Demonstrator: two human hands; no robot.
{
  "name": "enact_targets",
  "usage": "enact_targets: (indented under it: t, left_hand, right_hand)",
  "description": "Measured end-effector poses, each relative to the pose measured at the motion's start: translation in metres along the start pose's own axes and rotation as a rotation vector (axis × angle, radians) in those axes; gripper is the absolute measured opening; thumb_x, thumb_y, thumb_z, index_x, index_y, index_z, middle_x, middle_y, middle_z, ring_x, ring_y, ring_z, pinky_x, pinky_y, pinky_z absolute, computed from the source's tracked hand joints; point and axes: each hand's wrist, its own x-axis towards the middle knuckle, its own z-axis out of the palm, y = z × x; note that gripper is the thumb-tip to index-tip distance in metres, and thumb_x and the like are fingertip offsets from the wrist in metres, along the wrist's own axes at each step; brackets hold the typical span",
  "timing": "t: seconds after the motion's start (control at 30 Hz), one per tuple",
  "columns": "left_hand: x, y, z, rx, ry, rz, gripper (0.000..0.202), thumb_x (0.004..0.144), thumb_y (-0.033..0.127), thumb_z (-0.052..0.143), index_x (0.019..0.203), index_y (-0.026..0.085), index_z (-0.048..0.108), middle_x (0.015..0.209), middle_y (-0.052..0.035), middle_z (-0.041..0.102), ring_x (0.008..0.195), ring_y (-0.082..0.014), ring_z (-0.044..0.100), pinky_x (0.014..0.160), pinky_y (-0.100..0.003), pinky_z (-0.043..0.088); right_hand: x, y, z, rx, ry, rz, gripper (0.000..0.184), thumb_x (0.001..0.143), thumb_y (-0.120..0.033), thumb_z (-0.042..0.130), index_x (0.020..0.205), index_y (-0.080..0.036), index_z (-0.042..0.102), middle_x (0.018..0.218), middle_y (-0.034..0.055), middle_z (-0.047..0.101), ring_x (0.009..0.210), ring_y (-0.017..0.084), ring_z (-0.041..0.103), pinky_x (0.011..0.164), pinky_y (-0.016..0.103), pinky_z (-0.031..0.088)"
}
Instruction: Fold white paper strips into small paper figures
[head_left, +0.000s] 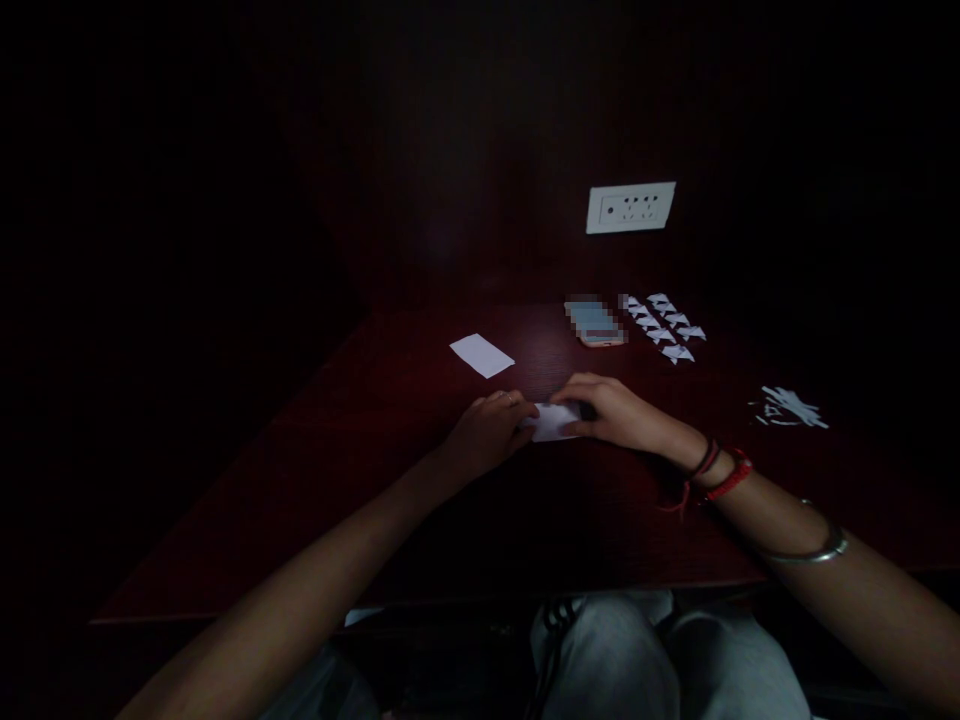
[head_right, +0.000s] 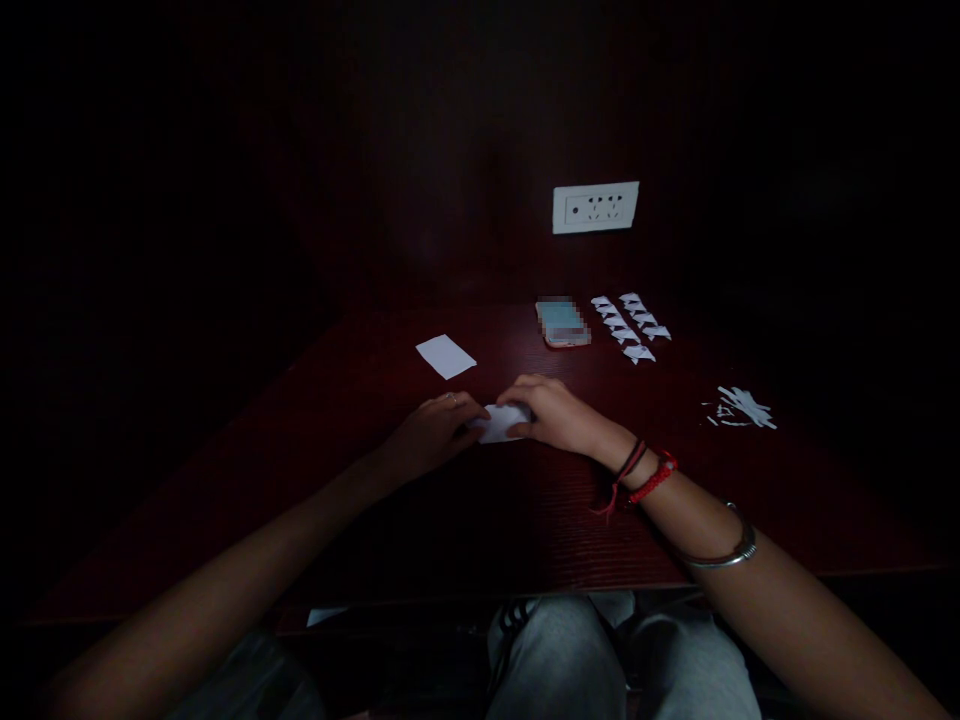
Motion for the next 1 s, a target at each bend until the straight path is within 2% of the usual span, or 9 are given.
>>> enact_targets:
  t: [0.07,0.13,0.2,0.33,0.47,0.57,0.67,0.8,1.0]
  left_hand:
    - [-0.001,0.001,-0.004,0.035,-0.017,-0.011,0.017,0.079,0.029,0.045,0.091,0.021,0.054,0.086,-0.0024,0.052,0.080,-0.0172,0.049,0.070,-0.031,0.037]
    - [-0.002,0.001,-0.008,0.047,-0.027,-0.018,0.019,0.082,0.028,0.039,0.085,0.020,0.056,0.080,-0.0020,0.053,0.075,-0.0161,0.049,0.068,-0.030,0.036]
    - [-0.002,0.001,-0.010,0.021,-0.041,-0.016,0.022,0.084,0.024,0.036,0.081,0.020,0.057,0.077,-0.0011,0.054,0.074,-0.0149,0.049,0.068,-0.029,0.035]
    - [0.000,-0.001,-0.004,-0.105,-0.041,-0.037,0.013,0.079,0.026,0.045,0.080,0.020,0.057,0.080,0.0000,0.053,0.077,-0.0139,0.048,0.070,-0.027,0.036]
    - [0.003,-0.002,0.004,-0.197,0.055,-0.169,0.012,0.073,0.031,0.054,0.078,0.020,0.057,0.098,-0.0018,0.047,0.090,-0.0162,0.045,0.078,-0.030,0.036]
    - [0.005,-0.001,0.004,-0.222,0.032,-0.272,0.023,0.069,0.032,0.057,0.090,0.022,0.053,0.102,-0.0019,0.047,0.095,-0.0194,0.043,0.081,-0.035,0.035]
    - [0.006,0.001,0.002,-0.244,-0.003,-0.259,0.023,0.070,0.029,0.056,0.092,0.023,0.051,0.096,-0.0002,0.051,0.092,-0.0189,0.044,0.079,-0.035,0.035]
    - [0.007,0.003,0.001,-0.268,0.017,-0.245,0.021,0.069,0.024,0.057,0.089,0.022,0.050,0.092,0.0004,0.051,0.088,-0.0175,0.046,0.077,-0.032,0.036]
    - [0.009,0.005,0.003,-0.319,0.056,-0.169,0.026,0.070,0.017,0.054,0.094,0.022,0.046,0.085,0.0011,0.051,0.081,-0.0152,0.047,0.074,-0.030,0.038]
  right_hand:
    - [-0.002,0.000,-0.003,0.018,-0.099,-0.035,0.029,0.065,-0.027,0.063,0.093,-0.019,0.060,0.087,0.0048,0.058,0.084,0.017,0.052,0.075,0.031,0.040]
    - [-0.004,0.003,-0.003,0.009,-0.120,-0.037,0.025,0.067,-0.029,0.061,0.090,-0.019,0.062,0.087,0.0050,0.059,0.084,0.017,0.052,0.075,0.031,0.040]
    - [-0.004,0.008,-0.001,-0.023,-0.097,-0.019,0.021,0.071,-0.028,0.057,0.089,-0.019,0.063,0.088,0.0056,0.058,0.086,0.017,0.052,0.077,0.031,0.039]
    - [-0.002,0.015,0.006,-0.085,-0.012,0.054,0.020,0.073,-0.026,0.054,0.090,-0.019,0.064,0.093,0.0077,0.057,0.088,0.017,0.051,0.079,0.030,0.039]
    - [0.001,0.011,0.012,-0.059,0.065,0.208,0.028,0.070,-0.023,0.057,0.097,-0.015,0.060,0.090,0.0085,0.059,0.082,0.017,0.053,0.076,0.028,0.041]
    - [0.004,0.006,0.015,0.030,0.103,0.332,0.037,0.068,-0.022,0.059,0.104,-0.015,0.055,0.080,0.0053,0.060,0.070,0.014,0.055,0.065,0.025,0.042]
    - [0.005,0.004,0.018,0.133,0.150,0.412,0.042,0.066,-0.018,0.059,0.107,-0.015,0.052,0.070,0.0013,0.059,0.060,0.011,0.053,0.058,0.022,0.041]
    - [0.007,0.003,0.019,0.195,0.219,0.450,0.042,0.065,-0.015,0.057,0.107,-0.015,0.052,0.067,0.0001,0.060,0.058,0.010,0.052,0.058,0.021,0.039]
    - [0.010,0.004,0.021,0.323,0.252,0.550,0.043,0.064,-0.015,0.056,0.107,-0.013,0.052,0.059,-0.0014,0.059,0.053,0.009,0.051,0.056,0.021,0.040]
